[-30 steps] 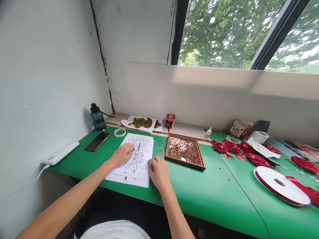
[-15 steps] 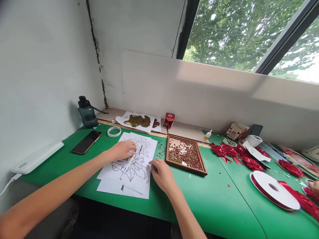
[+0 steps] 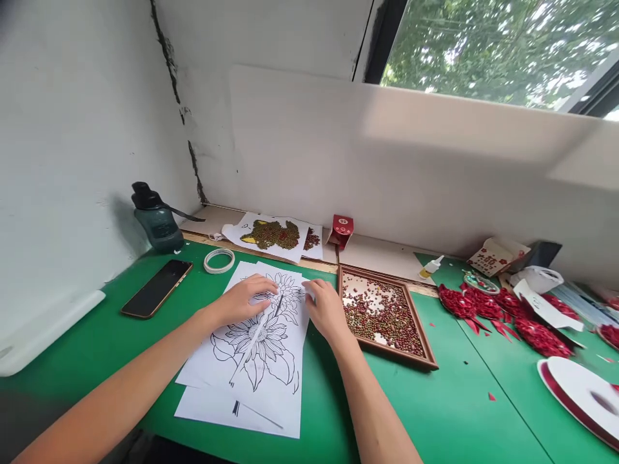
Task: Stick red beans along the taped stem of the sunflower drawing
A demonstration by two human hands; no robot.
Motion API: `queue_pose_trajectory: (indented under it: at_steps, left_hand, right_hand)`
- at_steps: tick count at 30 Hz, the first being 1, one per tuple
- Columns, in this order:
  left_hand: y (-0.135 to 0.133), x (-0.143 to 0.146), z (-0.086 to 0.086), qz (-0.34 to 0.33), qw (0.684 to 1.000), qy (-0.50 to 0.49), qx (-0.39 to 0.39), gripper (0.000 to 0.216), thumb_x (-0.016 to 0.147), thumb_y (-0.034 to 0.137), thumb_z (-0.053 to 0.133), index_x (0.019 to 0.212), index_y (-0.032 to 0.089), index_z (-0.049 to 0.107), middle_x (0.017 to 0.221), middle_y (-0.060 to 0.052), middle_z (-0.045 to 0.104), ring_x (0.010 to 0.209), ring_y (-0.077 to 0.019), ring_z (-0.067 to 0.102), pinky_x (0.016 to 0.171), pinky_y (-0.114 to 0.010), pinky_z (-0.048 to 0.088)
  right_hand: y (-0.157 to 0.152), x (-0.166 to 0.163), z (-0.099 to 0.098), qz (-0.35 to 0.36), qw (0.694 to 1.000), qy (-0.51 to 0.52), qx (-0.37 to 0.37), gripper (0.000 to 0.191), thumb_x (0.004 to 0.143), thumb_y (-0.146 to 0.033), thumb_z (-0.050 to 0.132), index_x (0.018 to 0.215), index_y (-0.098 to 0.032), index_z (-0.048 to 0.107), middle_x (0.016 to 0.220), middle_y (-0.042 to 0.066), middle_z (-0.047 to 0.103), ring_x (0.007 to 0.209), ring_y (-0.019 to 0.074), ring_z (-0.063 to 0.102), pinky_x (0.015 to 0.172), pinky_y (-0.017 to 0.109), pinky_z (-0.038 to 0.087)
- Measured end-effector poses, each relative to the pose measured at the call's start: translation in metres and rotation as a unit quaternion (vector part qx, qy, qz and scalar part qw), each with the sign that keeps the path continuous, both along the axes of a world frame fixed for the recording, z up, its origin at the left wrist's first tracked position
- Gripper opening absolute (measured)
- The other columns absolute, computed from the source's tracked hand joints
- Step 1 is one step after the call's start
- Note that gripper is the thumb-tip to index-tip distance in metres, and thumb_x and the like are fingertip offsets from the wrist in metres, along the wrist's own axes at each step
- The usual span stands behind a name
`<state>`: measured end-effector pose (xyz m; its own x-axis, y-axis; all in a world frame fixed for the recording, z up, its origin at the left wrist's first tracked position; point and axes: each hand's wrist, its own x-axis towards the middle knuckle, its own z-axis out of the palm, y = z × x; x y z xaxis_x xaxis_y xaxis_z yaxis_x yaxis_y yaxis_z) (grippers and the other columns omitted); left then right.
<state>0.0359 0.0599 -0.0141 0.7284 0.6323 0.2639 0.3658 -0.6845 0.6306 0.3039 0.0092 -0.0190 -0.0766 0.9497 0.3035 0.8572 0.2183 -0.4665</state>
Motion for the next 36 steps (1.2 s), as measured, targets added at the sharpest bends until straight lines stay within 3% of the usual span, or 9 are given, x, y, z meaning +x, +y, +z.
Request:
queue_pose_trajectory:
  at_steps: [4, 6, 11, 18, 24, 28, 36]
  left_hand:
    - [-0.003, 0.001, 0.007, -0.041, 0.997, 0.069, 0.005, 0.023, 0.092, 0.025, 0.067, 0.115, 0.027, 0.07, 0.138, -0.003, 0.065, 0.135, -0.0268, 0.053, 0.115, -0.046, 0.042]
    - [-0.003, 0.001, 0.006, -0.031, 0.996, 0.087, -0.003, 0.021, 0.093, 0.028, 0.069, 0.114, 0.027, 0.069, 0.141, -0.003, 0.063, 0.136, -0.0274, 0.051, 0.115, -0.046, 0.043]
    - [-0.005, 0.006, -0.001, 0.068, 0.992, 0.102, 0.024, 0.021, 0.095, 0.033, 0.068, 0.115, 0.025, 0.067, 0.135, -0.004, 0.065, 0.131, -0.0281, 0.053, 0.108, -0.047, 0.045]
    - [-0.006, 0.011, -0.004, 0.1, 0.989, 0.103, 0.043, 0.009, 0.097, 0.023, 0.062, 0.105, 0.025, 0.066, 0.128, -0.001, 0.069, 0.124, -0.0267, 0.056, 0.1, -0.046, 0.046]
    - [-0.005, 0.011, -0.005, 0.103, 0.99, 0.088, 0.034, 0.007, 0.097, 0.022, 0.063, 0.101, 0.025, 0.067, 0.126, 0.001, 0.07, 0.123, -0.0258, 0.056, 0.102, -0.047, 0.045]
    - [-0.004, 0.009, -0.005, 0.098, 0.992, 0.072, 0.025, 0.015, 0.097, 0.02, 0.06, 0.108, 0.027, 0.068, 0.124, 0.002, 0.072, 0.123, -0.025, 0.056, 0.103, -0.046, 0.045]
    - [-0.002, 0.008, -0.012, 0.083, 0.995, 0.059, 0.02, 0.022, 0.094, 0.032, 0.069, 0.115, 0.028, 0.069, 0.131, -0.001, 0.067, 0.127, -0.0262, 0.052, 0.109, -0.046, 0.043]
  right_hand:
    - [-0.013, -0.003, 0.0, -0.008, 0.998, 0.014, 0.06, 0.03, 0.098, -0.018, 0.048, 0.117, -0.022, 0.07, 0.118, 0.01, 0.072, 0.11, 0.0287, 0.062, 0.095, 0.044, 0.05]
    - [-0.016, -0.003, 0.001, -0.003, 0.999, 0.008, 0.047, 0.029, 0.097, -0.016, 0.048, 0.114, -0.022, 0.071, 0.114, 0.01, 0.073, 0.107, 0.0287, 0.063, 0.092, 0.043, 0.051]
    - [-0.016, -0.006, 0.0, 0.024, 1.0, -0.012, 0.01, 0.028, 0.097, -0.015, 0.05, 0.114, -0.022, 0.071, 0.113, 0.01, 0.073, 0.106, 0.0285, 0.063, 0.09, 0.043, 0.052]
    - [-0.019, -0.016, 0.002, 0.065, 0.998, 0.005, -0.015, 0.027, 0.099, -0.013, 0.05, 0.114, -0.022, 0.07, 0.112, 0.009, 0.072, 0.104, 0.0269, 0.062, 0.091, 0.043, 0.051]
    - [-0.025, -0.03, 0.008, 0.128, 0.991, 0.04, -0.009, 0.03, 0.099, -0.011, 0.049, 0.117, -0.023, 0.071, 0.103, 0.008, 0.073, 0.097, 0.0241, 0.063, 0.085, 0.039, 0.05]
    - [-0.034, -0.045, 0.011, 0.197, 0.977, 0.023, -0.075, 0.029, 0.096, -0.012, 0.057, 0.115, -0.025, 0.074, 0.085, 0.003, 0.071, 0.079, 0.019, 0.062, 0.074, 0.032, 0.047]
    - [-0.037, -0.059, 0.005, 0.223, 0.97, -0.07, -0.073, 0.032, 0.096, -0.012, 0.054, 0.118, -0.025, 0.074, 0.086, 0.003, 0.074, 0.075, 0.0162, 0.062, 0.081, 0.035, 0.042]
